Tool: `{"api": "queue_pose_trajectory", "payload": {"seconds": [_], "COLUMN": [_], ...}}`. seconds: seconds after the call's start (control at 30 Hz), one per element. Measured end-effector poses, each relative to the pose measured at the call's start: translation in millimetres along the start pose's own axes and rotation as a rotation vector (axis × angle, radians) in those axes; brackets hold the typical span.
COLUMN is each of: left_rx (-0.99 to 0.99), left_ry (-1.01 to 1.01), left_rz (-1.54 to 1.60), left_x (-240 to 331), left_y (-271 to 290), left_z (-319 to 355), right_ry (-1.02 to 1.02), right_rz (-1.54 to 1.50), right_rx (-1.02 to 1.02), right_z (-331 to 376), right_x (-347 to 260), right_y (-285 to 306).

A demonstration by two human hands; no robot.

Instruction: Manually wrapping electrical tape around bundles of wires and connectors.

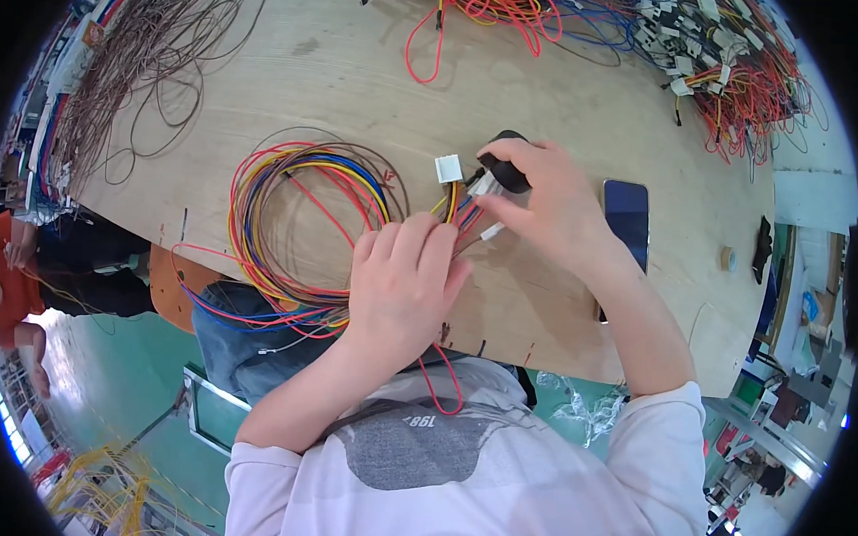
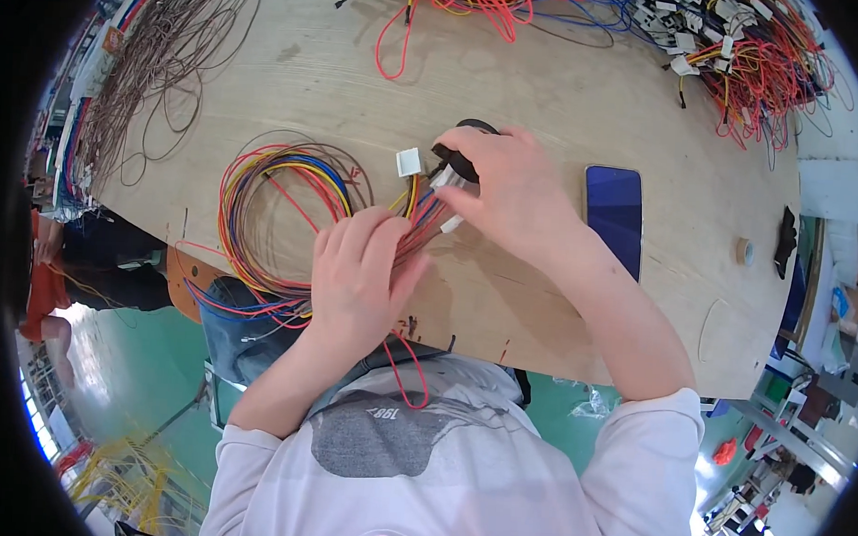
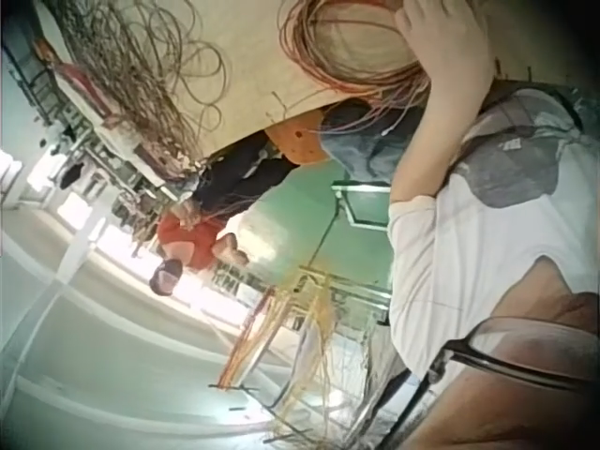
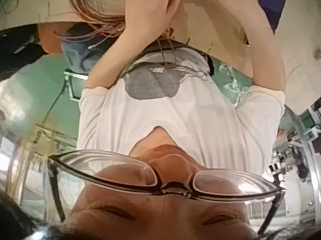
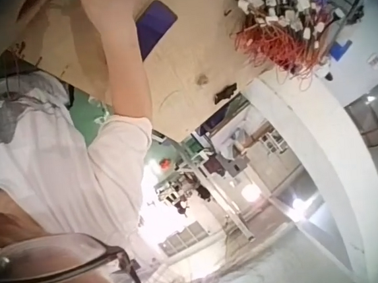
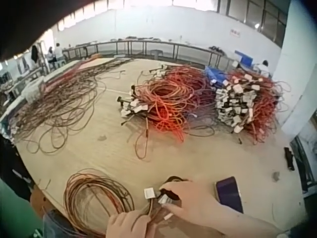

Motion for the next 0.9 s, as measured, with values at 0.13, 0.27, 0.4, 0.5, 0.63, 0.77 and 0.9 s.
{"api": "queue_pose_trajectory", "payload": {"seconds": [0.13,0.27,0.4,0.5,0.63,0.77,0.9], "left_rx": [-0.059,-0.019,0.056,0.149,0.124,0.256,0.09], "left_ry": [-0.032,-0.048,-0.085,-0.093,0.184,0.582,0.574], "left_rz": [-0.034,-0.06,-0.012,0.086,0.345,0.765,0.475], "left_x": [-2,-5,-6,-13,-23,-49,-45], "left_y": [3,5,7,11,17,19,19], "left_z": [7,8,11,19,20,22,9], "right_ry": [0.015,0.078,0.053,-0.298,-0.351,-0.31,-0.155], "right_rz": [0.1,0.089,0.025,-0.209,-0.204,-0.051,0.157], "right_rx": [0.036,0.091,0.153,-0.045,-0.029,-0.073,-0.039], "right_z": [3,5,6,2,9,34,65], "right_x": [-9,-24,-31,-10,-4,-20,-36], "right_y": [7,20,33,26,16,18,6]}}
Point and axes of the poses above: each hand's wrist, its own z-axis away from the middle knuckle, its own y-axis out of the back of the hand, x = y × z, the point moved 4 cm from there along -z, towards the middle knuckle, and after that the axes turned 1 degree about -y, right-handed, at the moved point
